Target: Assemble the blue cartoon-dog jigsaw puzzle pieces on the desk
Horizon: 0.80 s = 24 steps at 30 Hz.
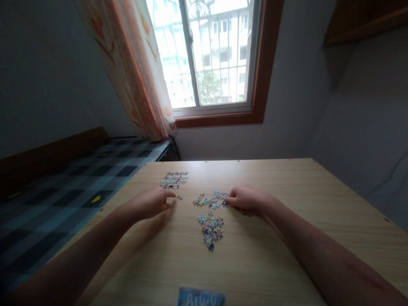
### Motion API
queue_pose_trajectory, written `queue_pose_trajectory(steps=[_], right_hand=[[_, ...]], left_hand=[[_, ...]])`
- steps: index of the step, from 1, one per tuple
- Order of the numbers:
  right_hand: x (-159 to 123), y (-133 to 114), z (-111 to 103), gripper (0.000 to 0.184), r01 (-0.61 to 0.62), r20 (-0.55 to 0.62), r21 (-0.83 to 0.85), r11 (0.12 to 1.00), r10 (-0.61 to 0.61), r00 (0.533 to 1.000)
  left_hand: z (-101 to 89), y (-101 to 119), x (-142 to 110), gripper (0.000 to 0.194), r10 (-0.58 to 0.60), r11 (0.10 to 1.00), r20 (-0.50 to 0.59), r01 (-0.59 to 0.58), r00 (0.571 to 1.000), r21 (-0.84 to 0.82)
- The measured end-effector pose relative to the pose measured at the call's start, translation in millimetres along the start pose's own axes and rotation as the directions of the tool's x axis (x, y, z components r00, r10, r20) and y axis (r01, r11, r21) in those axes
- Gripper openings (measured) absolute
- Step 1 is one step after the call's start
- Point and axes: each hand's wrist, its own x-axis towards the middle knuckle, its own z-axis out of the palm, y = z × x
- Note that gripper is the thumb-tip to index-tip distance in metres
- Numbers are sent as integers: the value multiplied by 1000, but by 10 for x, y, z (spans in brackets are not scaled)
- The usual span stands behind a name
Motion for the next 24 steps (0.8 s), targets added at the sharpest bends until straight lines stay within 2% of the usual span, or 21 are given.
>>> queue_pose_trajectory(steps=[3,10,19,24], right_hand=[[1,3,0,60,-6,3,-7,1000,6,1000],[19,2,3,58,-22,9,-2,1000,22,1000],[11,-1,-2,58,-15,5,9,1000,15,1000],[17,2,2,58,-6,6,-4,1000,7,1000]], left_hand=[[31,129,-18,29,-4,998,-10,4,1000,61],[191,446,6,26,15,992,-126,0,992,124],[346,558,-13,25,121,987,-205,-95,971,132],[340,588,-42,25,83,990,-224,-53,971,134]])
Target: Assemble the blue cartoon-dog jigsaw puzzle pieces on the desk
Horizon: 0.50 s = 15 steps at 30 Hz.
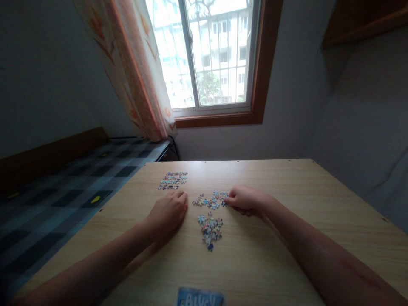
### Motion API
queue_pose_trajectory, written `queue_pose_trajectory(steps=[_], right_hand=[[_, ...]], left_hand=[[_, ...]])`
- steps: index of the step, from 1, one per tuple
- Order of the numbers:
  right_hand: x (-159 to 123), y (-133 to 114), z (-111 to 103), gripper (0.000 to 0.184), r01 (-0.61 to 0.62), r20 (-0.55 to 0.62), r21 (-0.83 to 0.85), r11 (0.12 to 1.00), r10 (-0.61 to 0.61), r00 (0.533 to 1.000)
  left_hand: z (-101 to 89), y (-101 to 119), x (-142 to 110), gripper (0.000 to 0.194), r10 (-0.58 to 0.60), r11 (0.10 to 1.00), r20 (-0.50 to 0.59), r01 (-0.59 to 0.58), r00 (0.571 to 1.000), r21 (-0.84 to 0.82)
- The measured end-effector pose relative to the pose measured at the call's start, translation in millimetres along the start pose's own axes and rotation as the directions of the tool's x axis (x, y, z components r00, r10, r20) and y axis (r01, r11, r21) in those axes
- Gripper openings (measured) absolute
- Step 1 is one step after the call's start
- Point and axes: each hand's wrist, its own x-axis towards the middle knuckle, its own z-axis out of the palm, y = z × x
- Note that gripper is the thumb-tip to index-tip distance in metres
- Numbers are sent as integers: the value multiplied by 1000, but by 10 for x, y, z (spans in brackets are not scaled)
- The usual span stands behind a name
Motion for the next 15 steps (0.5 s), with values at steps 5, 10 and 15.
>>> queue_pose_trajectory(steps=[5,10,15], right_hand=[[-8,-8,-3,58,-5,-5,-4,1000,5,1000],[-5,-3,-8,60,-17,-6,0,1000,17,1000],[2,10,-4,60,-6,-9,1,1000,6,1000]], left_hand=[[-43,27,-19,27,-80,997,19,80,997,1],[3,23,-6,32,-95,995,28,94,995,32],[55,4,16,35,-111,994,39,110,993,16]])
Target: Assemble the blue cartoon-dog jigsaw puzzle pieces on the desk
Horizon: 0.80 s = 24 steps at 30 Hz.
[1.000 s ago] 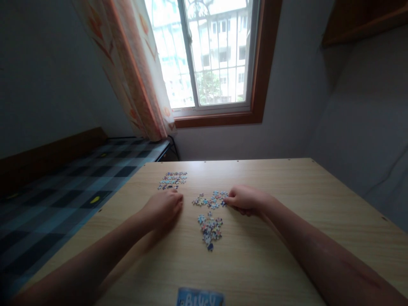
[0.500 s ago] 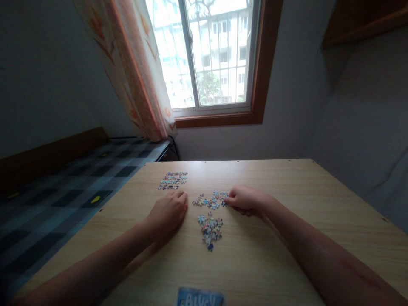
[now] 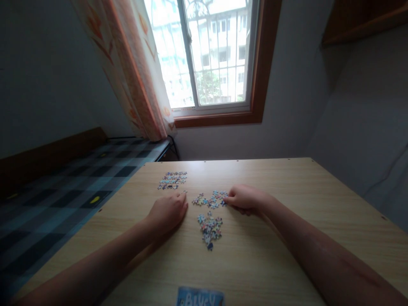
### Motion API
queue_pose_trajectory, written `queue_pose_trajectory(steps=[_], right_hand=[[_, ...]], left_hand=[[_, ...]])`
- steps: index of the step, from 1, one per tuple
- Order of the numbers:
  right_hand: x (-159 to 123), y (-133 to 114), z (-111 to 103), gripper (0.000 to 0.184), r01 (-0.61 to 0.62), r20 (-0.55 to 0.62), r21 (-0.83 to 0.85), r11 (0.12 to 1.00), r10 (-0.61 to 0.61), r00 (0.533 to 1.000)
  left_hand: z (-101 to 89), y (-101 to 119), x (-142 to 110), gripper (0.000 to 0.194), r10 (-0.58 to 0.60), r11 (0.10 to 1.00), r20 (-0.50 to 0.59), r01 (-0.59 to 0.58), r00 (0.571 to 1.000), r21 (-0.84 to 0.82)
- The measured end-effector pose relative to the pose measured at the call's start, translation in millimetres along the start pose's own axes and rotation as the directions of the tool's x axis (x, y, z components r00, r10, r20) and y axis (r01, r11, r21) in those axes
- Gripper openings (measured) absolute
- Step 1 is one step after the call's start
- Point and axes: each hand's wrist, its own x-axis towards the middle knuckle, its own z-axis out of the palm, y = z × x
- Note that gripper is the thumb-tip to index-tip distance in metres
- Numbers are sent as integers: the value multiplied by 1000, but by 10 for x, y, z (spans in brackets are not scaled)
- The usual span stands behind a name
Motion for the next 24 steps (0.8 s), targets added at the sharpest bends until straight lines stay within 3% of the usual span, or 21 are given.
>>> queue_pose_trajectory(steps=[24], right_hand=[[-18,-23,7,59,1,-14,-16,1000,-1,1000]], left_hand=[[69,-16,60,45,26,1000,-12,-26,1000,-10]])
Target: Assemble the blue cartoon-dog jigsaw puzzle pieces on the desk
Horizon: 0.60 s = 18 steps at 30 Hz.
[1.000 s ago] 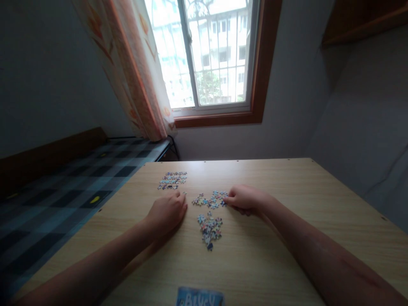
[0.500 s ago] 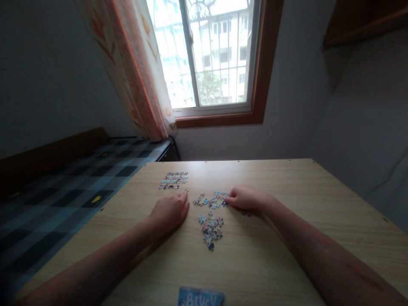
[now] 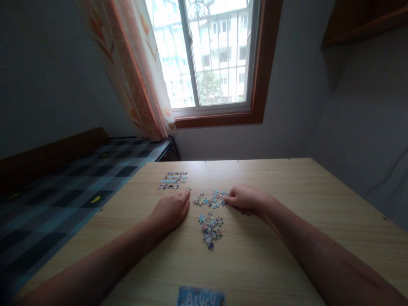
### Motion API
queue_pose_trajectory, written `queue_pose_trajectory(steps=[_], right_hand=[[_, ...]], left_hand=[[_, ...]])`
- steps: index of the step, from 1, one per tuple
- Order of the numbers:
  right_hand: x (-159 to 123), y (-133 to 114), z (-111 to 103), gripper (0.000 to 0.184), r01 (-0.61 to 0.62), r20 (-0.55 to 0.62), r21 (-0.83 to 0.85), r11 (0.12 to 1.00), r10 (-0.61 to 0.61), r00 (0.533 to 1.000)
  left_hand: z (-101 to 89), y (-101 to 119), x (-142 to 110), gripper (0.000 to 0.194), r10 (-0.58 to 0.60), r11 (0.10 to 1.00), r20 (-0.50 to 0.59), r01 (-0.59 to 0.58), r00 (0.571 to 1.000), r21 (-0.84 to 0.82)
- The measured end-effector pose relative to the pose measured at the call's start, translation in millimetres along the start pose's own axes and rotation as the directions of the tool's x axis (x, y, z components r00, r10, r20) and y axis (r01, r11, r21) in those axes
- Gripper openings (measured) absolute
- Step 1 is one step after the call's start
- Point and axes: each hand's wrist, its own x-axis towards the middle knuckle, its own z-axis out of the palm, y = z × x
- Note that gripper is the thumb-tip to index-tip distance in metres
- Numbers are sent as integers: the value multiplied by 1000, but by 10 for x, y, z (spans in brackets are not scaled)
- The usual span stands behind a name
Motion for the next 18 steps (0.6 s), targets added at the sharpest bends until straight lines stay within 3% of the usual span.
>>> queue_pose_trajectory(steps=[18], right_hand=[[-5,-8,-1,56,1,-7,8,1000,-1,1000]], left_hand=[[32,-49,16,35,75,995,-76,-80,994,-67]])
